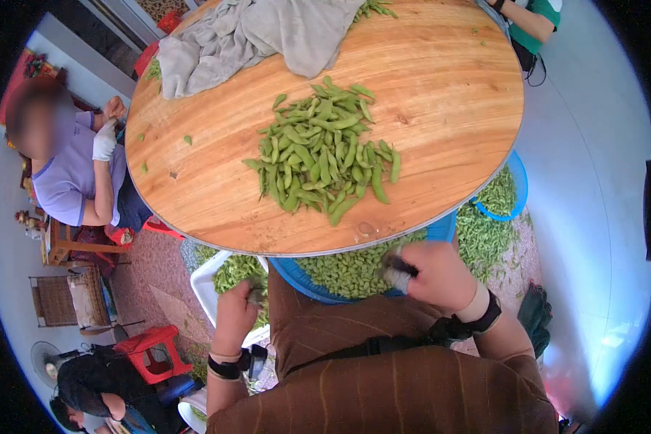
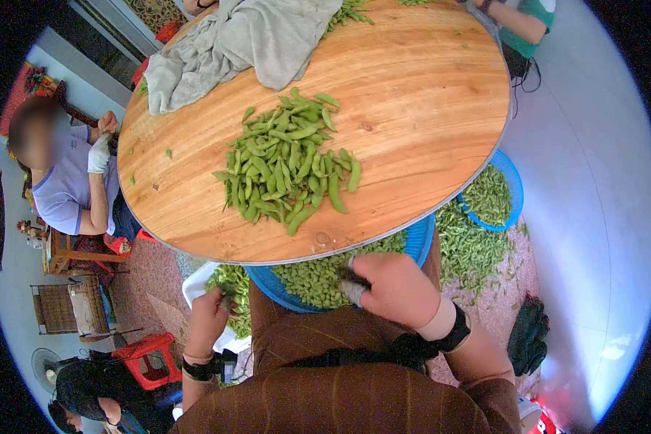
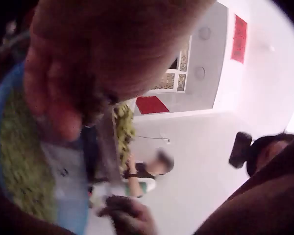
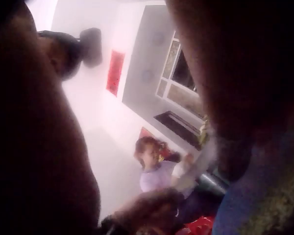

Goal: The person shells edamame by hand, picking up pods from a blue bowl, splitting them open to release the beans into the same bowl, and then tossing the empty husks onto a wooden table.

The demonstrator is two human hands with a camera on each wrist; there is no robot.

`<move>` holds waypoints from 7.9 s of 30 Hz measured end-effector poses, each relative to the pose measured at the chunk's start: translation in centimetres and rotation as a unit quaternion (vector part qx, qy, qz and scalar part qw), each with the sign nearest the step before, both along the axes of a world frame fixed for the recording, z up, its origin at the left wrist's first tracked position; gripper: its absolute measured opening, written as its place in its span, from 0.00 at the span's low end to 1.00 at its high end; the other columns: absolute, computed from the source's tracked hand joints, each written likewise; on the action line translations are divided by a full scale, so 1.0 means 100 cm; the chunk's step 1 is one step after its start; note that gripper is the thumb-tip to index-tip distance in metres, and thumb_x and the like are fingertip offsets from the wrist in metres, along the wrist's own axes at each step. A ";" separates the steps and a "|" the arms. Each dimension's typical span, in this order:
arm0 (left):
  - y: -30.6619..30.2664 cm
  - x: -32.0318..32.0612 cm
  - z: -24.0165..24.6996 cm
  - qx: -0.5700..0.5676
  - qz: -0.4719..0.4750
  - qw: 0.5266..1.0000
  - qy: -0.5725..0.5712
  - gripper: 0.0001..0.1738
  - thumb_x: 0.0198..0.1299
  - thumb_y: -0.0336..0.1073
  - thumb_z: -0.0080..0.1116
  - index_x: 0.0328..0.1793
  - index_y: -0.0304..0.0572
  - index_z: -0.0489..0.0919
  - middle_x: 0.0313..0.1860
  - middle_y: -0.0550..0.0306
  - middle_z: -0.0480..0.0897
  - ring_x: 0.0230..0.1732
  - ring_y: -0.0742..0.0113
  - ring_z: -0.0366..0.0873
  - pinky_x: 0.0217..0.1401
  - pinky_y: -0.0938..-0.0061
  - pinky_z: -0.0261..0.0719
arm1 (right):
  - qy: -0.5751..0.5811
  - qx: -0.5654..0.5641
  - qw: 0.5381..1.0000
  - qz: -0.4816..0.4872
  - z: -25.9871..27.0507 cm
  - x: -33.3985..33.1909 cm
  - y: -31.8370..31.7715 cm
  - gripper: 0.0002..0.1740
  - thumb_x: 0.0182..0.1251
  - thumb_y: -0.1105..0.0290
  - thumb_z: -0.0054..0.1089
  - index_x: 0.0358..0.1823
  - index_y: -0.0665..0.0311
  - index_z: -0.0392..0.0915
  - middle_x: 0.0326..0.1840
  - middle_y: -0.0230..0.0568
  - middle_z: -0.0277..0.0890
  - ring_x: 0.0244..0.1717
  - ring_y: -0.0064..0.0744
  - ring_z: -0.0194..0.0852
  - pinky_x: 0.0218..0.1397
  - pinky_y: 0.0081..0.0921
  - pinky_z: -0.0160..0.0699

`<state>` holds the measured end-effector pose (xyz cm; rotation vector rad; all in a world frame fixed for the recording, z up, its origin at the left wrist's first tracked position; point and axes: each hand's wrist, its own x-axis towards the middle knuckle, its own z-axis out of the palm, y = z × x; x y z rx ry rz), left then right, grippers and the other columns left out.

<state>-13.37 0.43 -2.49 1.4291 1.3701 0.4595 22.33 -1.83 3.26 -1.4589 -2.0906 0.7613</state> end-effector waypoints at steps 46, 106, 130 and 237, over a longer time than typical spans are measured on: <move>0.016 0.155 0.046 0.383 -0.217 0.895 0.073 0.14 0.47 0.24 0.58 0.43 0.35 0.78 0.28 0.46 0.74 0.29 0.49 0.75 0.29 0.65 0.73 | 0.363 -0.288 0.884 -0.055 0.000 -0.001 -0.009 0.14 0.64 0.71 0.55 0.50 0.63 0.69 0.25 0.35 0.71 0.24 0.22 0.70 0.25 0.21 0.70; 0.022 0.145 0.013 -0.186 -0.242 0.949 -0.071 0.07 0.65 0.31 0.47 0.37 0.37 0.75 0.26 0.62 0.78 0.22 0.76 0.73 0.25 0.80 0.71 | 0.305 -0.386 0.861 -0.131 -0.075 0.000 -0.010 0.17 0.65 0.55 0.58 0.31 0.64 0.74 0.16 0.29 0.68 0.13 0.17 0.66 0.15 0.16 0.66; -0.003 0.130 0.025 -0.089 -0.107 0.983 -0.116 0.06 0.63 0.30 0.49 0.32 0.38 0.74 0.24 0.63 0.73 0.26 0.76 0.69 0.27 0.78 0.67 | 0.239 -0.241 0.940 -0.019 -0.018 -0.027 -0.020 0.16 0.60 0.72 0.52 0.50 0.67 0.65 0.30 0.48 0.79 0.24 0.45 0.78 0.28 0.35 0.76; 0.023 0.156 0.047 -0.056 -0.149 0.967 -0.198 0.11 0.65 0.29 0.52 0.53 0.39 0.75 0.27 0.67 0.75 0.26 0.81 0.69 0.28 0.84 0.71 | 0.353 -0.265 0.895 -0.071 0.019 -0.002 -0.010 0.23 0.64 0.72 0.47 0.62 0.62 0.65 0.30 0.26 0.74 0.18 0.14 0.65 0.20 0.14 0.64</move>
